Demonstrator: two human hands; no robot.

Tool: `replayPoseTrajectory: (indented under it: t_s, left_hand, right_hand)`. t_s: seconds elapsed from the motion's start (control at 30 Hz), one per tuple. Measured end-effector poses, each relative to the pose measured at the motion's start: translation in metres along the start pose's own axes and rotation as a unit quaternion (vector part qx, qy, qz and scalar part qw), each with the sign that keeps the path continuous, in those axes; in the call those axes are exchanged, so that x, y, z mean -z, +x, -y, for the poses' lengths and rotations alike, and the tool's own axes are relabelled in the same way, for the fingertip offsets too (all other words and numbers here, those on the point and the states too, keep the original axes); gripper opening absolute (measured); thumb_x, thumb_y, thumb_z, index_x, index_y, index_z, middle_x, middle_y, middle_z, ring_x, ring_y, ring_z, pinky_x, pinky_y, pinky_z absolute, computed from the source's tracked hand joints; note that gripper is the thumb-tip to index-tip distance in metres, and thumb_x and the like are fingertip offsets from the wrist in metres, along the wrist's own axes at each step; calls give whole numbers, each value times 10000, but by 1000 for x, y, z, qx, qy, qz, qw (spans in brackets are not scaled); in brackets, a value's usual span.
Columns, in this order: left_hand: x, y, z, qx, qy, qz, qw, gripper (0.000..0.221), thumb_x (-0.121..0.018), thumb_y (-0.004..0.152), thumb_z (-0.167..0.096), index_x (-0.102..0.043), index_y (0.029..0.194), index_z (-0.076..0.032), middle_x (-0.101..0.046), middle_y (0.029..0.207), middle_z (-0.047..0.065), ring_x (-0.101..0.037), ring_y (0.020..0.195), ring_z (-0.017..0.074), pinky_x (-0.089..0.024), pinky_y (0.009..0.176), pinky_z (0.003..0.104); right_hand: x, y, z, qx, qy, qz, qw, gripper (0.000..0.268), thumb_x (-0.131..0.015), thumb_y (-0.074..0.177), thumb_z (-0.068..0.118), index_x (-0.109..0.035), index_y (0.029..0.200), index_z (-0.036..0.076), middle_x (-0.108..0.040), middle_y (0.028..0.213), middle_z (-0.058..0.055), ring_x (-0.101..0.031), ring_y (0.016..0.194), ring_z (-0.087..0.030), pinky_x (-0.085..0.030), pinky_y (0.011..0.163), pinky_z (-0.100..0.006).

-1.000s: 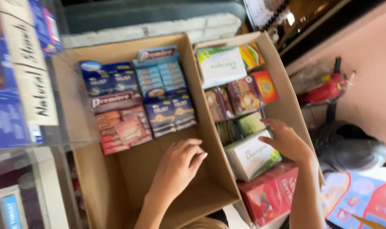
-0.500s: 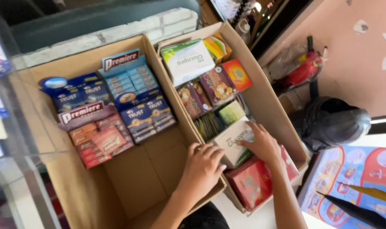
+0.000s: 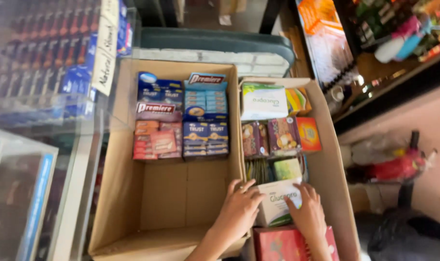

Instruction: The person takes small blue boxes from a cardboard box and places them into a clear plastic display case. They repeatedly reach into the box, pick up the boxes, and arrange them in rows within the display.

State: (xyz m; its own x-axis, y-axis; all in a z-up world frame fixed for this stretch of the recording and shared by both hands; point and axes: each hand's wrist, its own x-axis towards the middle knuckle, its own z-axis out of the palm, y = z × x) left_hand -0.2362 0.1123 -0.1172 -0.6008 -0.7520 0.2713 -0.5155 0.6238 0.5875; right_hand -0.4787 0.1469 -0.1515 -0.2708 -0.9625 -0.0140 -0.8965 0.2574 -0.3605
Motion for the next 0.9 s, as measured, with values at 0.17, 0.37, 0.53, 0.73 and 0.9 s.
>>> replayPoseTrajectory:
  t_s: [0.17,0.37,0.53,0.73,0.9]
  left_hand:
    - [-31,-1,-35,126,58,-27,990,421,-773,849,-158,-658,1237,-42,-701,1088,150,-602,1182,334,-287,1156,569]
    - [-68,-34,-90,100,83,-159,979,463,-778,880,-296,-662,1262,-62,-709,1116,119,-637,1111,277,-309,1124,593]
    - [-133,-58,-81,94,38,-114,988,543,-788,843,-394,-674,1247,-49,-674,1138,123,-606,1141,336,-385,1036,548]
    - [-126,-63,-88,84,62,-175,979,460,-756,922,-412,-707,1239,-83,-667,1167,78,-595,1178,292,-419,1116,479]
    - [-107,-60,-103,115,11,-197,974,444,-734,935,-399,-709,1259,-97,-678,1170,71,-601,1210,296,-413,1150,470]
  right_hand:
    - [-3,-4,-20,99,125,-77,984,404,-761,831,211,-672,1211,105,-621,1343,-136,-562,1266,-366,-460,1046,-453]
    - [-3,-4,-21,123,185,-100,970,367,-746,853,156,-667,1203,77,-625,1332,-144,-567,1269,-362,-455,1063,-456]
    - [-1,-2,-16,172,138,-63,973,490,-746,839,199,-625,1300,83,-594,1392,-161,-537,1293,-382,-450,1063,-476]
    - [-6,0,-25,233,113,-50,964,592,-735,848,198,-582,1410,91,-522,1510,-190,-479,1384,-412,-405,1111,-477]
    - [2,0,-39,240,254,23,937,553,-706,876,101,-584,1413,65,-545,1517,-165,-509,1417,-346,-404,1148,-423]
